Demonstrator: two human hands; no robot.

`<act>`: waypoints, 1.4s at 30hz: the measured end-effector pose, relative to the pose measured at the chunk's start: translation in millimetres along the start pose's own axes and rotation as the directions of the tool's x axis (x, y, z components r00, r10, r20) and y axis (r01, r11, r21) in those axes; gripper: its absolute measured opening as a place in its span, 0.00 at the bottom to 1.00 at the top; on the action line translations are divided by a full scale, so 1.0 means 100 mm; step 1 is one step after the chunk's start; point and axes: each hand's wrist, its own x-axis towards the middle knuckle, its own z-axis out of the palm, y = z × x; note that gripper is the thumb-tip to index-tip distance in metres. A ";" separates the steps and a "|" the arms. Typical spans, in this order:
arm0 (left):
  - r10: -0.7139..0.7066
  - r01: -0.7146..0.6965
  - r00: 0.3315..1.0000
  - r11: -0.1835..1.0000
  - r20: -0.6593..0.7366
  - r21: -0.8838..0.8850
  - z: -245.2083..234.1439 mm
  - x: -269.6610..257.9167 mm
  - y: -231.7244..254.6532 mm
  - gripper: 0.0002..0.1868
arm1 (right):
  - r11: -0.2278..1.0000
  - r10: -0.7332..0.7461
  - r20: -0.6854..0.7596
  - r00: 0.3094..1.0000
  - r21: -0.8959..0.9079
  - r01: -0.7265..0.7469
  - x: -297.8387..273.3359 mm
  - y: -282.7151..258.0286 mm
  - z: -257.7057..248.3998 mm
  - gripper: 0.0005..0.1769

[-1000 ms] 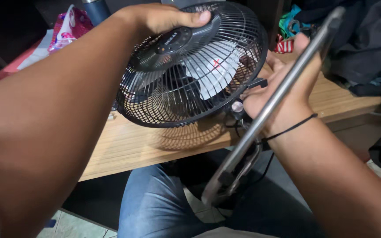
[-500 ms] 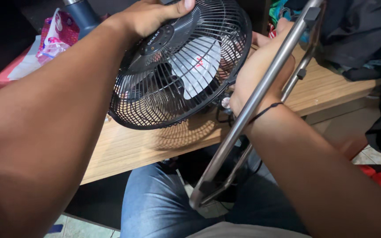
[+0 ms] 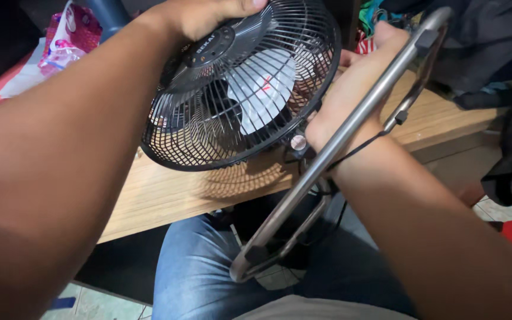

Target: The person assembles a desk fan by attaching the fan blades to the motor hub, securing them with a nut, and then snapping the front protective cage into place. The fan is placed on a desk after assembly.

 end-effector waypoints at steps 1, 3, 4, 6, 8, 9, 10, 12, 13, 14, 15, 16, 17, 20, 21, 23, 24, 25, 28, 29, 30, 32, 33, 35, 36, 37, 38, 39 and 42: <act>0.033 -0.033 0.999 0.999 0.006 -0.021 0.02 0.01 0.02 0.38 | 0.988 -0.145 -0.023 0.989 -0.060 0.143 0.00 0.02 -0.02 0.33; -0.021 0.028 0.996 0.996 -0.085 0.080 0.04 -0.03 0.04 0.37 | 0.894 -0.423 -0.049 0.905 -0.184 0.409 0.03 0.12 -0.06 0.30; -0.045 0.061 0.990 0.991 -0.132 0.121 0.06 -0.04 0.06 0.36 | 0.861 -0.476 -0.045 0.878 -0.229 0.455 0.05 0.15 -0.08 0.27; -0.078 0.084 0.994 0.994 -0.073 0.070 0.08 -0.06 0.13 0.35 | 0.777 -0.580 -0.022 0.814 -0.315 0.545 0.10 0.14 -0.13 0.23; -0.060 0.062 0.998 0.996 -0.027 0.071 0.11 -0.06 0.20 0.35 | 0.901 -0.369 0.173 0.913 -0.174 0.397 0.01 0.09 -0.24 0.25; -0.031 0.032 0.999 0.995 -0.010 0.097 0.12 -0.06 0.22 0.36 | 0.947 -0.256 0.278 0.926 -0.120 0.298 -0.10 0.06 -0.32 0.25; -0.002 0.001 1.000 0.992 0.005 0.125 0.12 -0.07 0.24 0.36 | 0.916 -0.162 0.251 0.954 -0.321 0.240 -0.26 -0.02 -0.43 0.21; -0.007 0.013 0.999 0.990 -0.039 0.138 0.12 -0.11 0.26 0.35 | 0.730 0.077 0.259 0.963 -0.672 0.122 -0.69 -0.33 -0.72 0.22; -0.013 0.021 0.998 0.989 -0.056 0.145 0.12 -0.14 0.27 0.35 | 0.581 0.237 0.284 0.929 -0.808 0.098 -0.86 -0.53 -0.85 0.23; -0.012 0.025 0.998 0.981 -0.066 0.194 0.12 -0.15 0.29 0.35 | 0.405 0.460 0.294 0.838 -0.909 0.096 -0.96 -0.84 -0.95 0.22; -0.011 0.029 0.997 0.970 -0.076 0.242 0.11 -0.16 0.31 0.35 | 0.224 0.562 0.256 0.787 -0.963 0.153 -0.98 -1.24 -0.98 0.22; -0.004 0.028 0.997 0.956 -0.083 0.290 0.13 -0.15 0.34 0.35 | 0.048 0.650 0.214 0.729 -0.969 0.241 -1.01 -1.60 -0.99 0.22; 0.011 0.004 0.998 0.968 -0.057 0.253 0.15 -0.14 0.35 0.35 | -0.025 0.616 0.214 0.758 -0.956 0.291 -0.89 -1.79 -0.96 0.24; 0.018 -0.006 0.998 0.979 -0.061 0.205 0.15 -0.16 0.38 0.36 | -0.060 0.460 0.298 0.837 -0.930 0.363 -0.28 -2.01 -0.50 0.30; -0.012 0.034 0.995 0.974 -0.099 0.222 0.15 -0.16 0.38 0.37 | -0.038 0.393 0.335 0.856 -0.925 0.379 -0.07 -1.98 -0.23 0.33; 0.009 0.043 0.985 0.954 -0.170 0.297 0.15 -0.12 0.41 0.41 | 0.014 0.251 0.398 0.882 -0.913 0.408 0.14 -1.79 0.14 0.39; 0.057 0.020 0.977 0.935 -0.206 0.354 0.16 -0.10 0.42 0.45 | -0.027 0.243 0.250 0.937 -0.964 0.264 0.23 -1.52 0.26 0.39; 0.106 0.000 0.965 0.912 -0.238 0.410 0.15 -0.11 0.46 0.50 | -0.067 0.228 0.095 0.969 -0.991 0.113 0.29 -1.27 0.37 0.40; 0.061 0.060 0.969 0.880 -0.237 0.471 0.09 -0.27 0.59 0.41 | 0.145 0.522 0.197 0.830 -0.979 0.141 0.24 -0.90 0.44 0.37; 0.059 0.047 0.954 0.940 -0.295 0.339 0.06 -0.41 0.62 0.37 | 0.211 0.516 0.250 0.819 -0.964 0.161 0.21 -0.84 0.41 0.34; 0.057 0.014 0.939 0.979 -0.339 0.205 0.03 -0.59 0.64 0.34 | 0.283 0.495 0.300 0.815 -0.943 0.175 0.18 -0.81 0.36 0.30; 0.057 0.047 0.814 0.986 -0.578 0.163 0.09 -0.97 0.62 0.30 | 0.289 0.439 0.299 0.847 -0.940 0.182 0.16 -0.83 0.28 0.28; 0.089 0.136 0.663 0.962 -0.743 0.237 0.19 -1.23 0.56 0.29 | 0.289 0.413 0.298 0.861 -0.939 0.187 0.16 -0.84 0.25 0.27; -0.356 0.112 0.751 0.899 -0.557 -0.424 0.43 -1.41 0.44 0.24 | 0.315 0.418 0.281 0.864 -0.937 0.152 0.16 -0.85 0.22 0.27; -0.501 0.125 0.785 0.704 -0.364 -0.699 0.52 -1.47 0.39 0.22 | 0.328 0.419 0.273 0.866 -0.935 0.136 0.16 -0.85 0.21 0.27; -0.501 0.087 0.796 0.650 -0.340 -0.755 0.57 -1.53 0.33 0.23 | 0.371 0.451 0.297 0.842 -0.920 0.126 0.16 -0.85 0.21 0.26; -0.494 0.046 0.809 0.593 -0.319 -0.804 0.62 -1.55 0.30 0.23 | 0.412 0.478 0.324 0.816 -0.904 0.118 0.16 -0.84 0.20 0.26; -0.485 0.006 0.822 0.531 -0.299 -0.847 0.65 -1.56 0.27 0.23 | 0.452 0.503 0.352 0.789 -0.885 0.106 0.18 -0.84 0.20 0.26; -0.488 0.039 0.815 0.584 -0.312 -0.811 0.57 -1.48 0.23 0.20 | 0.439 0.490 0.343 0.801 -0.891 0.114 0.24 -0.87 0.16 0.25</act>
